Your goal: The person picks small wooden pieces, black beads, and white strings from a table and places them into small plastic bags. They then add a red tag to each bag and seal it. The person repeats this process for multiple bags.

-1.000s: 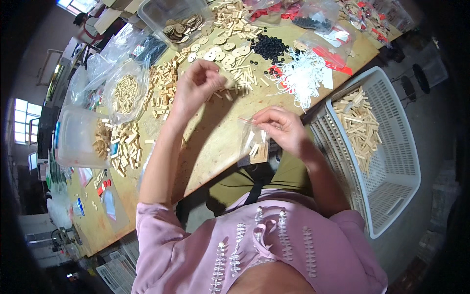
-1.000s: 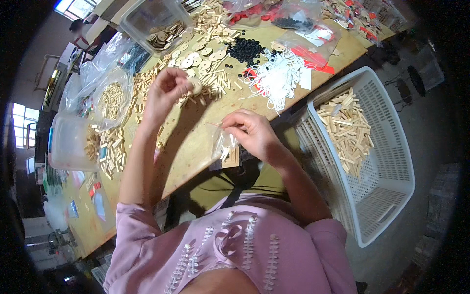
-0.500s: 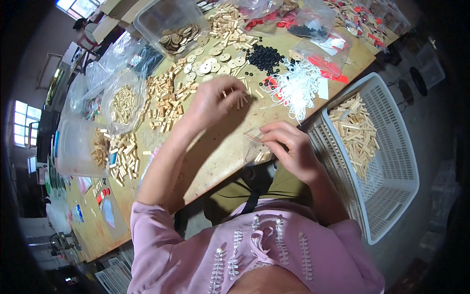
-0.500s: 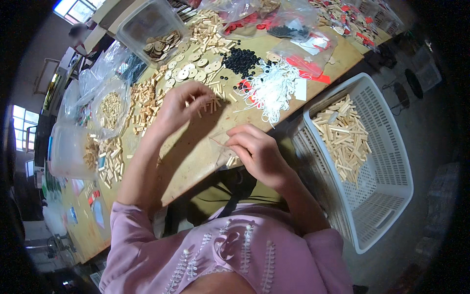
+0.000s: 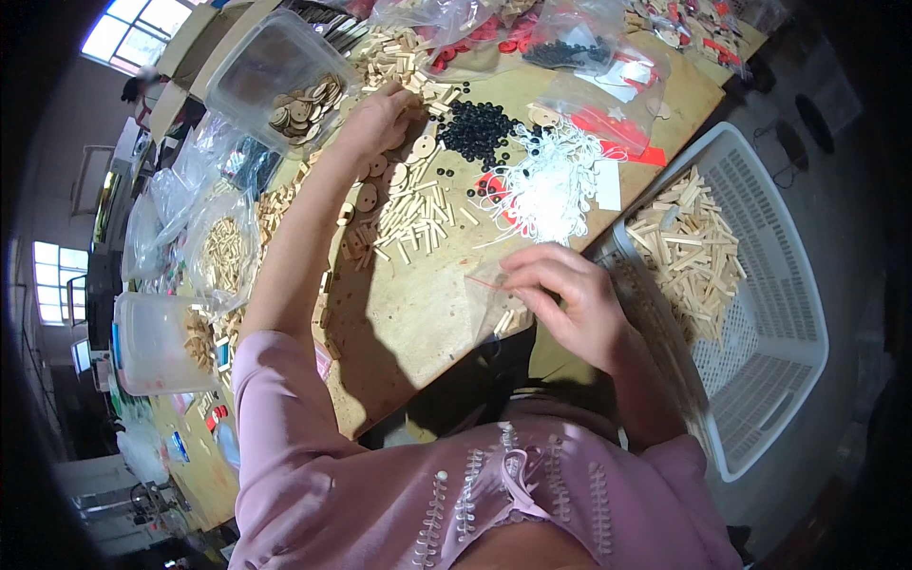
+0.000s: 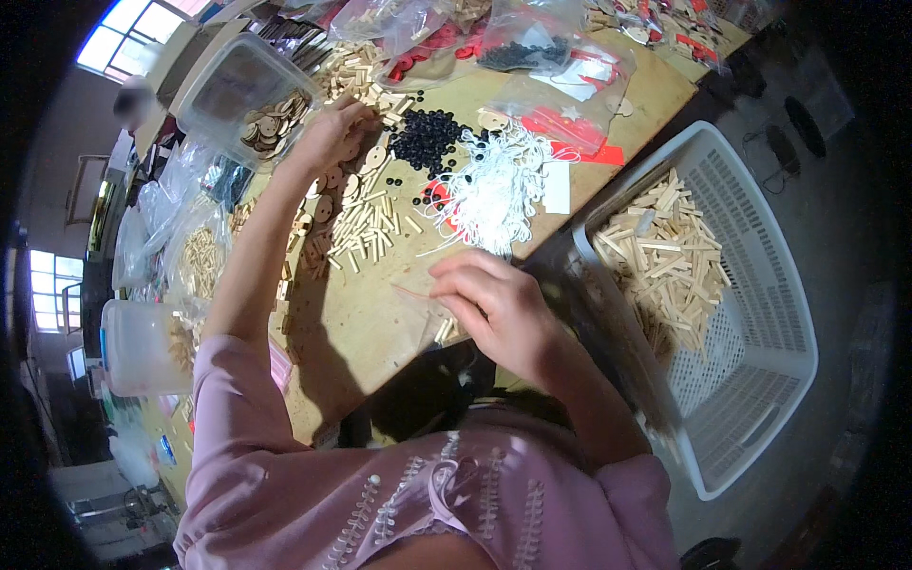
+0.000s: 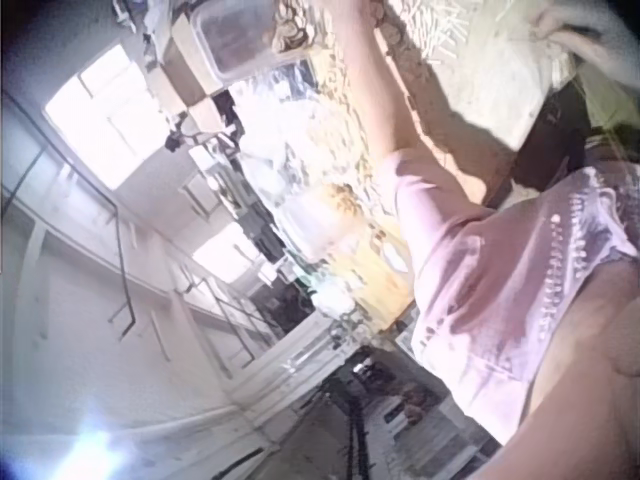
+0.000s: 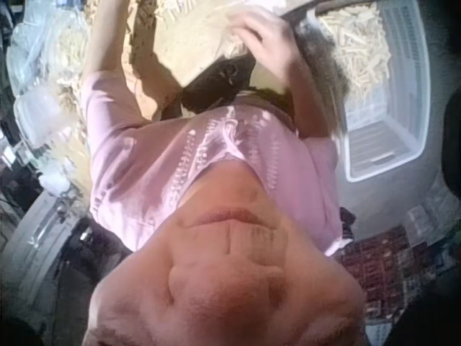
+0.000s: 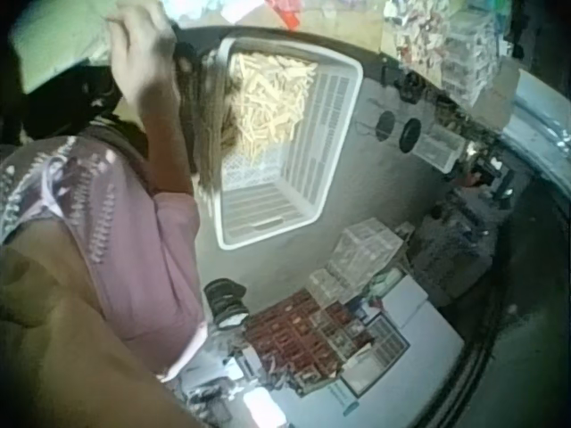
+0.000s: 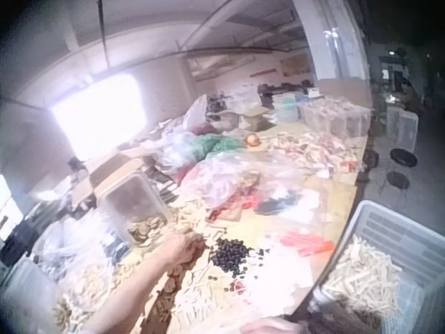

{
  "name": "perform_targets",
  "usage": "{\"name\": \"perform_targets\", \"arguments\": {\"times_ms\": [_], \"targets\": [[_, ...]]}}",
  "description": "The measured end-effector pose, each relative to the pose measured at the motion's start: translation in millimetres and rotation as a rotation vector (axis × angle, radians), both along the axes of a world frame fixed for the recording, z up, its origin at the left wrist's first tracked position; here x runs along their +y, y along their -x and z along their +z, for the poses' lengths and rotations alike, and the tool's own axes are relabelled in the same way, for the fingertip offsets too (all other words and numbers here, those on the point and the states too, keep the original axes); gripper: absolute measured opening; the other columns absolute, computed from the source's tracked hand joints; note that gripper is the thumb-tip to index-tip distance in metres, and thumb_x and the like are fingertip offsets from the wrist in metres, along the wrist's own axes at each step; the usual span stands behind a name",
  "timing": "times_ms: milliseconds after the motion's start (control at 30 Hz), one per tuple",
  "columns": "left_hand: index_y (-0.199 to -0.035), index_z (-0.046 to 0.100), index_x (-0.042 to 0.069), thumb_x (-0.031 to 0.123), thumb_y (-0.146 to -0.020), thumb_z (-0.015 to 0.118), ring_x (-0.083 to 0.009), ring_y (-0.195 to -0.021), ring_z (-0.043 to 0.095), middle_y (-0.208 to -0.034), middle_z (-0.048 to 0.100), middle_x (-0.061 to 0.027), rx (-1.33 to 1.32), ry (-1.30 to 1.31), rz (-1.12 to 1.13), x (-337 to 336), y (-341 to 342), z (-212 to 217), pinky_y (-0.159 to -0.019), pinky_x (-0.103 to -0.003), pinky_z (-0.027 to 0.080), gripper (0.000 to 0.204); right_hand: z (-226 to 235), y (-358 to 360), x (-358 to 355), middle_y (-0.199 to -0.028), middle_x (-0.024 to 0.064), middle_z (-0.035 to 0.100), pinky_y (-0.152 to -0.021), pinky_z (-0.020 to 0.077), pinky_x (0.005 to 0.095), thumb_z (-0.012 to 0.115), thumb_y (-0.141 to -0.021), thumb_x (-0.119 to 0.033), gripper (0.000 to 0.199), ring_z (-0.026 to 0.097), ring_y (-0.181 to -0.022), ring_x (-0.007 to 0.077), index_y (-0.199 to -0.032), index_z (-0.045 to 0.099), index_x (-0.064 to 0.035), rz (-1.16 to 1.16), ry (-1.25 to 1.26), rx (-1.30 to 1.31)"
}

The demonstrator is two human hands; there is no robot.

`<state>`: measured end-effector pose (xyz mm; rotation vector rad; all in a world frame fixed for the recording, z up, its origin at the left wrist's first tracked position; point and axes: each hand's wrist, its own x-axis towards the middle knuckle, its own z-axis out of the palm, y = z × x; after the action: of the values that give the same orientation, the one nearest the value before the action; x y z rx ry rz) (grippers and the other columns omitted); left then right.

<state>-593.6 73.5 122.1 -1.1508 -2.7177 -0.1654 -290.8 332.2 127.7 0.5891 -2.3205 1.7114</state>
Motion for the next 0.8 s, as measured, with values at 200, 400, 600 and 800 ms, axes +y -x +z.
{"name": "perform_targets", "arguments": {"times_ms": [200, 400, 600, 800], "targets": [[-0.116, 0.063, 0.001, 0.006, -0.097, 0.069, -0.0104, -0.098, 0.065, -0.105, 0.07, -0.0027, -0.731, -0.717, -0.001, 7.7, -86.8, 58.1, -0.089, -0.026, 0.053, 0.021, 10.1, 46.5, -2.9, -0.11, 0.0124, 0.07, -0.087, 0.0555, 0.034, 0.07, -0.086, 0.003, 0.015, 0.07, -0.103, 0.0259, -0.1, 0.072, -0.0018, 0.061, 0.008, 0.116], [-0.108, 0.073, 0.006, 0.006, -0.086, 0.075, -0.0165, -0.084, 0.07, -0.097, 0.07, -0.0072, -0.443, -0.321, -0.176, 26.8, -169.8, 116.1, -0.073, -0.031, 0.057, 0.022, 23.7, 69.2, -15.1, -0.111, 0.0117, 0.065, -0.083, 0.0531, 0.033, 0.07, -0.091, -0.002, 0.009, 0.067, -0.098, 0.0248, -0.099, 0.07, -0.0018, 0.097, -0.037, 0.071], [-0.112, 0.074, 0.007, 0.006, -0.089, 0.072, -0.0181, -0.087, 0.07, -0.104, 0.071, -0.0069, -0.499, -0.424, -0.226, 24.1, -147.9, 108.8, -0.074, -0.032, 0.059, 0.023, 17.1, 72.0, -19.4, -0.119, 0.0127, 0.066, -0.085, 0.0541, 0.0325, 0.07, -0.092, -0.001, 0.007, 0.068, -0.102, 0.0256, -0.099, 0.07, -0.0014, 0.069, -0.055, 0.156], [-0.115, 0.072, 0.01, 0.003, -0.096, 0.066, -0.0219, -0.092, 0.069, -0.108, 0.069, -0.009, -0.197, -0.166, 0.011, 12.5, -28.2, 32.3, -0.079, -0.033, 0.056, 0.021, 17.7, 72.7, -20.4, -0.119, 0.0121, 0.068, -0.089, 0.0545, 0.0339, 0.069, -0.09, 0.002, 0.009, 0.069, -0.107, 0.0259, -0.099, 0.068, -0.0003, 0.041, -0.006, 0.103]]}}
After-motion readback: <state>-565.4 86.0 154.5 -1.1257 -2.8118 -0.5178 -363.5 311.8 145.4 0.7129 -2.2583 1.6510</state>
